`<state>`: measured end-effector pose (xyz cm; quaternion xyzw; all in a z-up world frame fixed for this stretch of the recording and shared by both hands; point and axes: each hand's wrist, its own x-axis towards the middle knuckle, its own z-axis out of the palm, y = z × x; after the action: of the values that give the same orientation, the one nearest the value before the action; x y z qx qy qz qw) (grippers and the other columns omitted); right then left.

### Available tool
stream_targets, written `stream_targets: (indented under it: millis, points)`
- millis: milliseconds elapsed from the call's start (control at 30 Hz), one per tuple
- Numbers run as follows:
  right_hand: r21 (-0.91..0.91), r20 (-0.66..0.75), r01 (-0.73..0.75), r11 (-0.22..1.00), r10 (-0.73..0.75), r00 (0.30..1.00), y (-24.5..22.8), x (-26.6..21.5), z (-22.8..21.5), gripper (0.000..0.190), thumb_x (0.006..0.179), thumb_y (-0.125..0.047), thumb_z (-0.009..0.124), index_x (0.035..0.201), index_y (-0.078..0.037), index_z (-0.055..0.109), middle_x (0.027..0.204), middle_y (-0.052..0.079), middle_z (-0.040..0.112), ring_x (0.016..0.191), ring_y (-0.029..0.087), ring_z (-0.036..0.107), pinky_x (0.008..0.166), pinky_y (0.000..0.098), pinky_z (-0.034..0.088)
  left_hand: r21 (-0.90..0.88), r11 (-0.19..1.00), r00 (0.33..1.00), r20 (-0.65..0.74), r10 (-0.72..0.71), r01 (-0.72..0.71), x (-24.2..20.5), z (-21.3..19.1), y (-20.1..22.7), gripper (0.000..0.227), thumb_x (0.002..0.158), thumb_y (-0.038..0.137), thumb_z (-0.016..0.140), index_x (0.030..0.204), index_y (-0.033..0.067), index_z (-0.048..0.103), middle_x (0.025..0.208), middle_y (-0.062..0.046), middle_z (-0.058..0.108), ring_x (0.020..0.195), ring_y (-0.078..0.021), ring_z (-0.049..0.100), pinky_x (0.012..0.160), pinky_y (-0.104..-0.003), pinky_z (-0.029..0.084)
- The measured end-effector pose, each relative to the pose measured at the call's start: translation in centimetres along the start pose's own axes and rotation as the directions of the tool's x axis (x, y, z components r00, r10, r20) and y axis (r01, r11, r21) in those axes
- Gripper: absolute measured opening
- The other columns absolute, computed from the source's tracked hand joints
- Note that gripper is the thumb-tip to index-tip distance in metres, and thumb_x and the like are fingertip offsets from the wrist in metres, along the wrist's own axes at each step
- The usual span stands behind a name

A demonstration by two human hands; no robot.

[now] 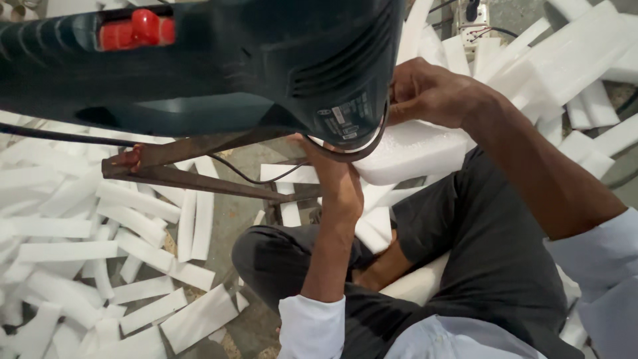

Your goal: The person sits on the floor and repeatedly heats white foam pieces using a heat gun mounted on a stand. They bend and shape the softened foam by hand, then place the finished pieces aside.

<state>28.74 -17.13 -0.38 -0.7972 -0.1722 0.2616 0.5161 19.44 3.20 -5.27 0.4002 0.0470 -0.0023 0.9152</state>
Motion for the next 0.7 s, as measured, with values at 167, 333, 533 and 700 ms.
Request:
stream_targets:
  millis: [167, 333, 533, 700]
  points:
    - [0.139, 0.021, 0.182, 0.974, -0.186, 0.982, 0.0, -1.2, 2.6, 0.041, 0.082, -0.029, 0.080, 0.112, -0.003, 0.069, 0.092, -0.010, 0.075, 0.083, 0.003, 0.071, 0.075, 0.0212, 0.057, 0.465, 0.875, 0.991, 0.079, 0.112, -0.136, -1.9, -0.7, -1.4, 0.089, 0.101, 0.067, 0.021, 0.165, 0.0095, 0.002, 0.174, -0.009, 0.007, 0.158, -0.0239, 0.011, 0.128, -0.039, 0.009]
    - [-0.043, 0.060, -0.082, 0.996, 0.084, 0.995, 0.9, -4.5, 6.5, 0.055, 0.079, -0.027, 0.086, 0.124, -0.003, 0.067, 0.084, 0.015, 0.072, 0.076, 0.017, 0.062, 0.069, 0.0350, 0.054, 0.497, 0.868, 0.991, 0.101, -0.083, 0.022, -8.3, -1.4, -3.2, 0.090, 0.101, 0.069, 0.017, 0.166, 0.0081, 0.001, 0.175, -0.010, 0.003, 0.161, -0.0244, 0.006, 0.128, -0.038, 0.007]
    - [-0.001, 0.189, -0.310, 0.951, 0.304, 0.934, 2.7, -8.3, 11.2, 0.066, 0.075, -0.025, 0.083, 0.135, -0.009, 0.063, 0.106, 0.016, 0.080, 0.092, 0.019, 0.072, 0.083, 0.0354, 0.059, 0.440, 0.870, 0.974, -0.052, -0.221, 0.221, -14.1, -4.4, -7.8, 0.093, 0.099, 0.071, 0.018, 0.166, 0.0069, 0.004, 0.175, -0.012, 0.003, 0.160, -0.0260, 0.007, 0.126, -0.039, 0.008]
    - [0.163, 0.250, -0.308, 0.937, 0.263, 0.932, 4.5, -10.4, 12.9, 0.066, 0.076, -0.022, 0.084, 0.136, -0.003, 0.061, 0.111, 0.018, 0.080, 0.103, 0.020, 0.074, 0.092, 0.0342, 0.057, 0.454, 0.863, 0.974, -0.060, -0.218, 0.222, -17.5, -6.1, -9.7, 0.094, 0.100, 0.071, 0.022, 0.165, 0.0041, 0.010, 0.174, -0.016, 0.013, 0.159, -0.0281, 0.015, 0.126, -0.039, 0.013]
